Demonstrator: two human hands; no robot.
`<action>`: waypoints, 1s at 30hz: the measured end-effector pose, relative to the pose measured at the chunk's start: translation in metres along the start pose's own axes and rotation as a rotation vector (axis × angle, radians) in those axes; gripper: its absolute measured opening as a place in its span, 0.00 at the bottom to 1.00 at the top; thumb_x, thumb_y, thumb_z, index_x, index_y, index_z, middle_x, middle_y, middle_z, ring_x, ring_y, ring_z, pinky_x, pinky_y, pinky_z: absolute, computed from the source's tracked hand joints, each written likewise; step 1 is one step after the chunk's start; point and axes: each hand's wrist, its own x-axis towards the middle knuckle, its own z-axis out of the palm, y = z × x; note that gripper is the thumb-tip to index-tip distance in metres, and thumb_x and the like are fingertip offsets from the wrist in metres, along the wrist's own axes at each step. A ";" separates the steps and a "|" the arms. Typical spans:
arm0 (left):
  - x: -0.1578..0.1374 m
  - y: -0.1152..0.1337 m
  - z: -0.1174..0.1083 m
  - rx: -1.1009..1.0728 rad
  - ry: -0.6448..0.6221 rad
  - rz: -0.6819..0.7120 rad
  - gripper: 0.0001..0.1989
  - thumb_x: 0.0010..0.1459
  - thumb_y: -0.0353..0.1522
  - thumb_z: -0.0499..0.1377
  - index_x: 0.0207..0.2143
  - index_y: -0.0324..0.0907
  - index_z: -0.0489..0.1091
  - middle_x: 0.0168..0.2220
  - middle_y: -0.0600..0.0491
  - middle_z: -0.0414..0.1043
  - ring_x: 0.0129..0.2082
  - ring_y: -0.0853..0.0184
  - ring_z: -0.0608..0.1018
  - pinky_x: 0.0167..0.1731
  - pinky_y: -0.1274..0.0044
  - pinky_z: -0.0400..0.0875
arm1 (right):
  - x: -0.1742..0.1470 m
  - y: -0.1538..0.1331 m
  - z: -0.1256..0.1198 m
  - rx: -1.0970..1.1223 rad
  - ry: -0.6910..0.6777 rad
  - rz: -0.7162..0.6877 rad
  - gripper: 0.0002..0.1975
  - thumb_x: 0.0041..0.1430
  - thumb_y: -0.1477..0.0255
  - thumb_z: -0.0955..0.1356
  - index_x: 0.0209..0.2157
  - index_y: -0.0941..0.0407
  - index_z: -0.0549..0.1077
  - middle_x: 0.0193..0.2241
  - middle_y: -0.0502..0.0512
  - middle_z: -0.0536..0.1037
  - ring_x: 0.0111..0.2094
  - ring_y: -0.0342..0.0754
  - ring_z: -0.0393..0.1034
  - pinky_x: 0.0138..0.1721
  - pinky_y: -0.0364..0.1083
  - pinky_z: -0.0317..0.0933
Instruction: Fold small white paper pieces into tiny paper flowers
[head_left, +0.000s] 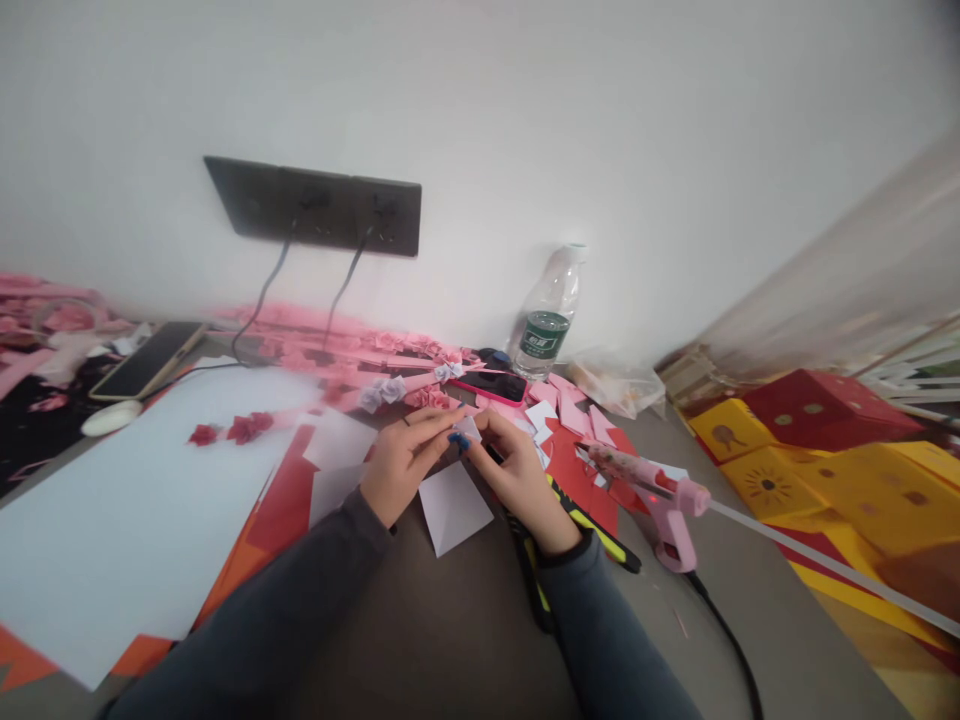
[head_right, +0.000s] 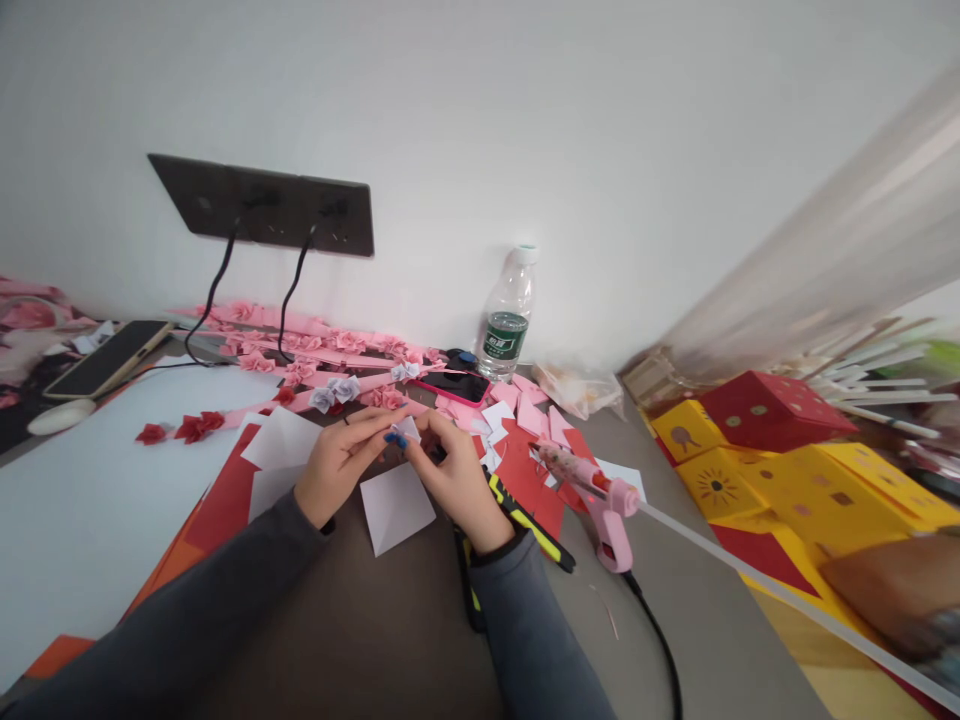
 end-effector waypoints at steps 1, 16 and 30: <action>0.000 0.000 0.000 0.012 -0.003 0.015 0.17 0.64 0.32 0.54 0.53 0.47 0.75 0.52 0.49 0.77 0.50 0.62 0.78 0.49 0.73 0.73 | 0.000 0.000 0.000 -0.001 0.002 -0.001 0.10 0.63 0.66 0.65 0.29 0.54 0.64 0.25 0.48 0.64 0.25 0.44 0.57 0.28 0.44 0.53; -0.002 0.008 0.018 -0.250 0.110 -0.229 0.06 0.54 0.28 0.58 0.37 0.42 0.66 0.36 0.51 0.73 0.36 0.65 0.78 0.35 0.76 0.75 | -0.001 -0.006 0.002 -0.175 0.045 -0.135 0.09 0.58 0.76 0.64 0.27 0.53 0.59 0.22 0.46 0.60 0.23 0.43 0.55 0.24 0.43 0.50; 0.005 0.010 0.009 -0.549 0.043 -0.352 0.17 0.57 0.45 0.61 0.38 0.40 0.70 0.35 0.50 0.72 0.34 0.64 0.77 0.27 0.77 0.75 | -0.001 -0.001 0.000 -0.033 0.049 -0.035 0.09 0.64 0.66 0.64 0.30 0.53 0.66 0.25 0.50 0.67 0.27 0.46 0.61 0.29 0.45 0.57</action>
